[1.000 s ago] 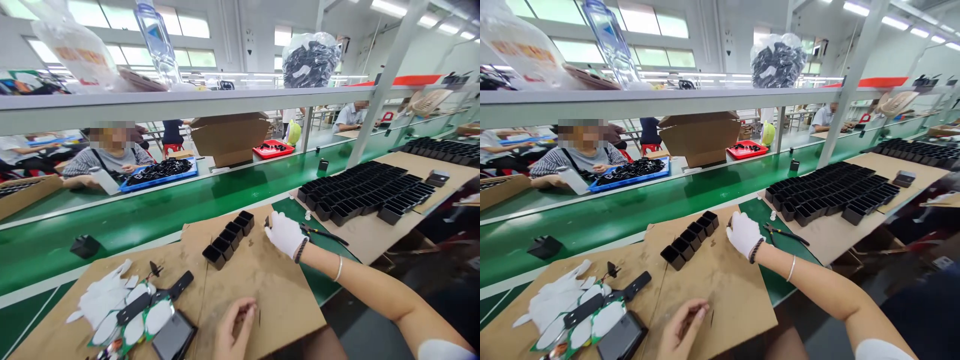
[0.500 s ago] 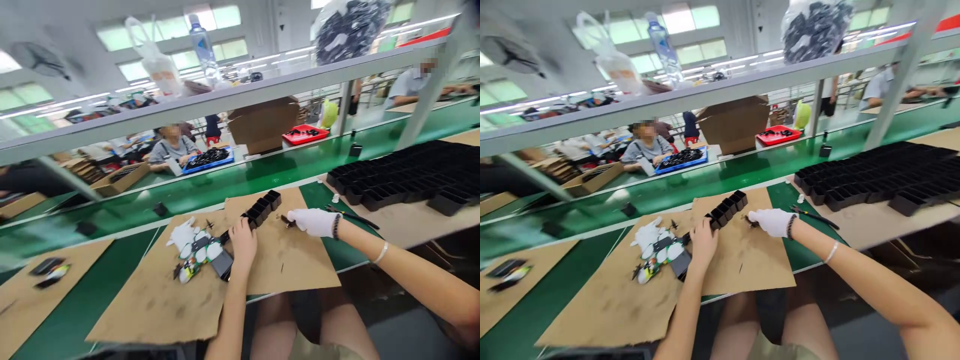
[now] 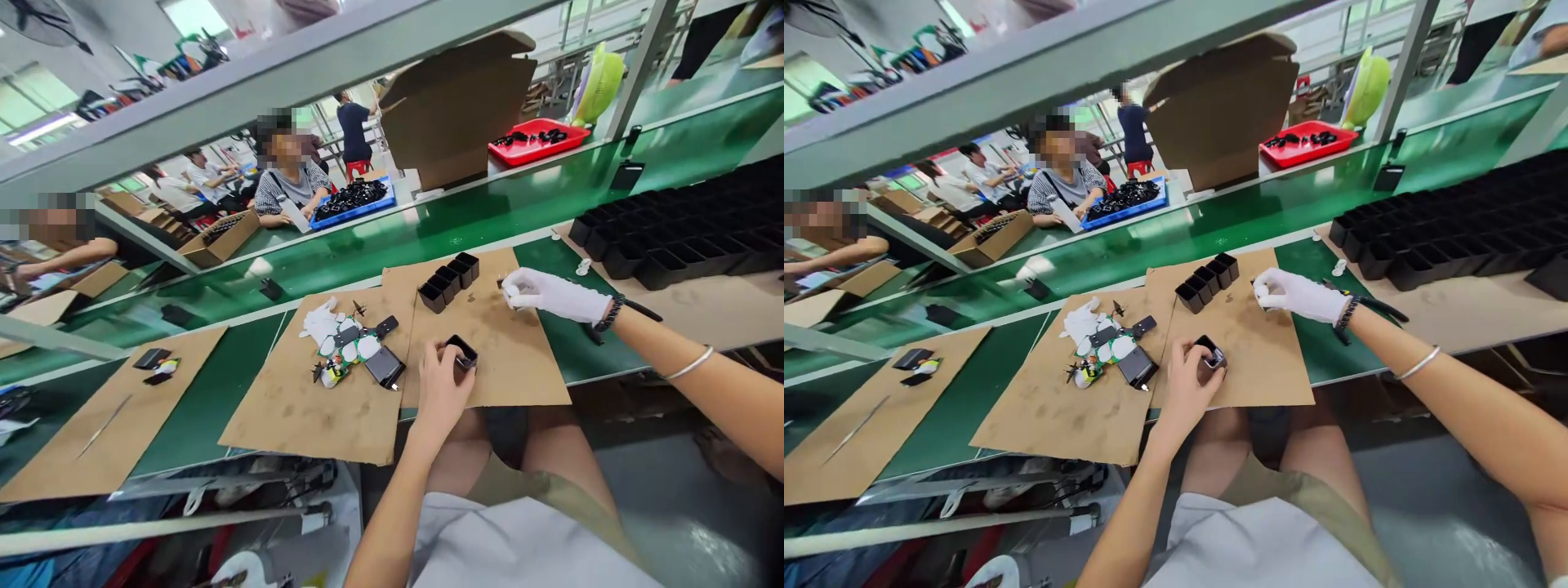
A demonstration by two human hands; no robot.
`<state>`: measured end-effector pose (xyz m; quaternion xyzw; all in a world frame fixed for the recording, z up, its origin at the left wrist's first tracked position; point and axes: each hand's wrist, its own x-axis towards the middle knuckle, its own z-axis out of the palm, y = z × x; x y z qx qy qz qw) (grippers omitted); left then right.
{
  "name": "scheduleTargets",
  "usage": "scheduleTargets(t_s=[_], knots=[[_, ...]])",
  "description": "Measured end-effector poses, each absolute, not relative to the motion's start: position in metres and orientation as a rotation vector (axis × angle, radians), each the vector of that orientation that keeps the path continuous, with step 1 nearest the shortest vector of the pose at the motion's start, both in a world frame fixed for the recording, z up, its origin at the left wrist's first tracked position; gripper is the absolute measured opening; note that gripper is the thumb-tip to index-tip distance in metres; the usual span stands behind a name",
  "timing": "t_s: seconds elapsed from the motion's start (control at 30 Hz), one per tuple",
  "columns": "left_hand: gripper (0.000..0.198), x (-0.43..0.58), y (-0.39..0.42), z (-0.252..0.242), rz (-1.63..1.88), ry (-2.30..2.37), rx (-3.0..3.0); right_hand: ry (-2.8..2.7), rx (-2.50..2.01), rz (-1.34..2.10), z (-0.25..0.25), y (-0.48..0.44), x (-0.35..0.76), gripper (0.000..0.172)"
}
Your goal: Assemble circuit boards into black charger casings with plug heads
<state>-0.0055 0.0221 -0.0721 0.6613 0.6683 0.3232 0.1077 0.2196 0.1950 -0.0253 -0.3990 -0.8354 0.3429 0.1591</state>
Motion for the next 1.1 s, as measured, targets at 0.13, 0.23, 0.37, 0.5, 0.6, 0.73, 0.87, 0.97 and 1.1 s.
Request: scheduleTargets(t_s=[0.13,0.23,0.37,0.5,0.6,0.73,0.87,0.97,1.1], knots=[[0.071,0.000,0.015,-0.087,1.161,1.814,1.776,-1.576,-0.861,1.488,-0.029,0.149,0.221,0.036],[0.072,0.000,0.019,-0.090,1.126,1.844,1.770,-1.238,-0.826,1.610,-0.034,0.115,0.217,0.039],[0.054,-0.001,0.021,-0.085,1.045,1.839,1.807,-1.052,-0.882,1.635,-0.044,0.090,0.210,0.041],[0.053,-0.002,0.021,-0.083,1.135,1.659,1.775,-0.968,-0.881,1.525,-0.056,0.072,0.195,0.041],[0.051,-0.002,0.018,-0.081,1.286,1.589,1.696,-1.004,-0.919,1.269,-0.060,0.051,0.181,0.043],[0.058,-0.003,0.008,-0.070,1.422,1.510,1.612,-1.141,-0.967,1.044,-0.055,0.023,0.169,0.041],[0.059,-0.004,-0.002,-0.052,1.450,1.376,1.492,-1.063,-0.939,1.110,-0.048,0.010,0.168,0.042],[0.050,-0.003,-0.003,-0.044,1.555,1.425,1.467,-0.966,-0.923,1.135,-0.046,0.007,0.169,0.043],[0.033,0.003,0.002,-0.044,1.694,1.562,1.556,-0.904,-0.913,1.141,-0.042,0.004,0.164,0.045]])
